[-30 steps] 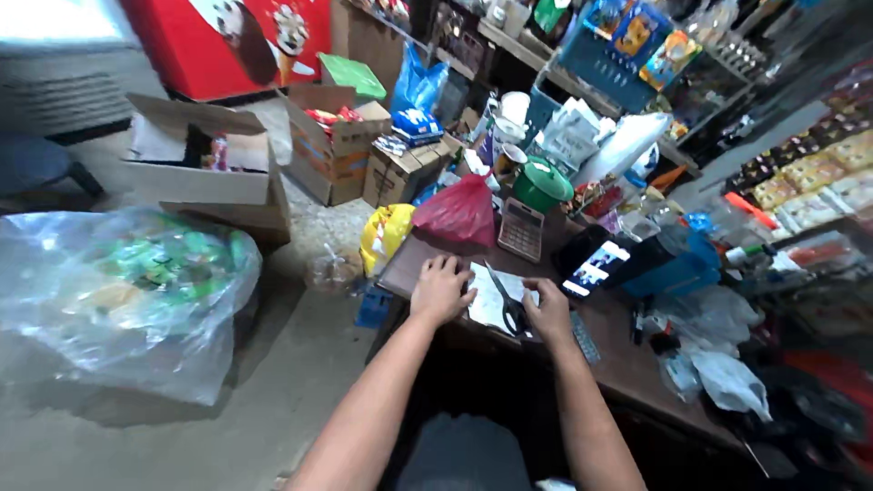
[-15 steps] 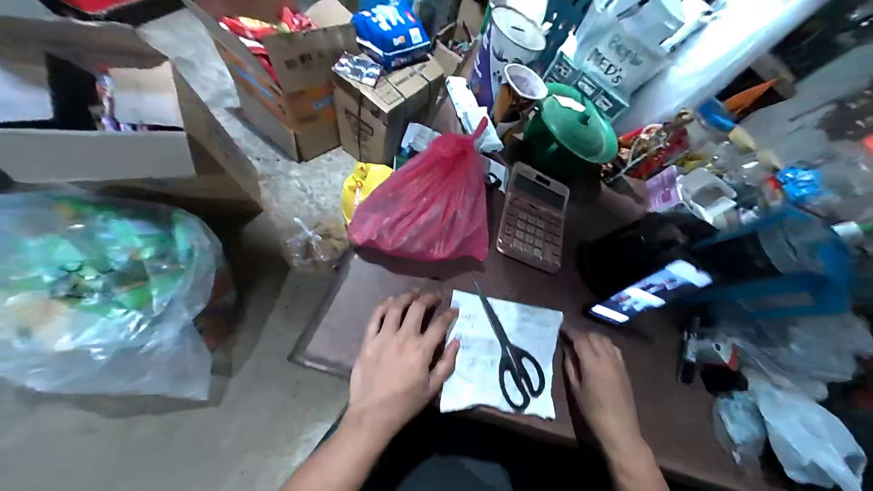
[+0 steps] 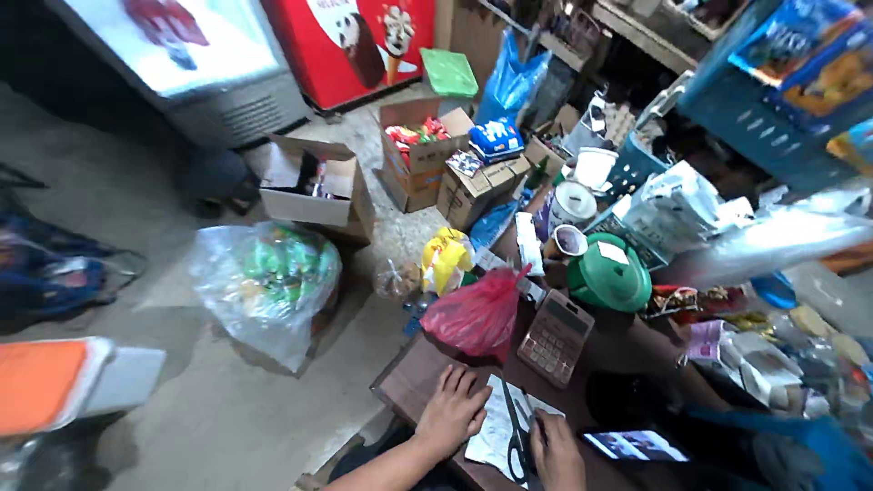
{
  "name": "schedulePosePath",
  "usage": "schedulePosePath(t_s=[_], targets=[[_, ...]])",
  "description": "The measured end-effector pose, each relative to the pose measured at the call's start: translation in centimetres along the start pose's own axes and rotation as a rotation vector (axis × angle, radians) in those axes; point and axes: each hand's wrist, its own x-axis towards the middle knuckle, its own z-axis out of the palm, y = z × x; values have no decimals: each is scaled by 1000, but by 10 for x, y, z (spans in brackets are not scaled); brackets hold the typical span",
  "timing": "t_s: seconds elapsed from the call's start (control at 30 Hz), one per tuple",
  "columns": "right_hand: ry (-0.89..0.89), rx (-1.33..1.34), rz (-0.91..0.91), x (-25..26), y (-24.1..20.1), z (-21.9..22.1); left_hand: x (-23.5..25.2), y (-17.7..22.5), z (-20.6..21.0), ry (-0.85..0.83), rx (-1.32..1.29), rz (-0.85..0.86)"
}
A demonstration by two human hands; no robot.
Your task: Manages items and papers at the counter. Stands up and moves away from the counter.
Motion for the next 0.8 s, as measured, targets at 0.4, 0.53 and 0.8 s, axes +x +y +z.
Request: schedulePosePath(t_s=[0.4, 0.53, 0.8], targets=[[-167, 111, -432, 55, -85, 15, -154, -125, -113, 80, -328, -286], [-269, 146, -555, 80, -172, 28, -257, -177, -150, 108, -485, -635], [-589, 10, -581, 97, -314, 81, -346, -284, -216, -137, -499, -827]])
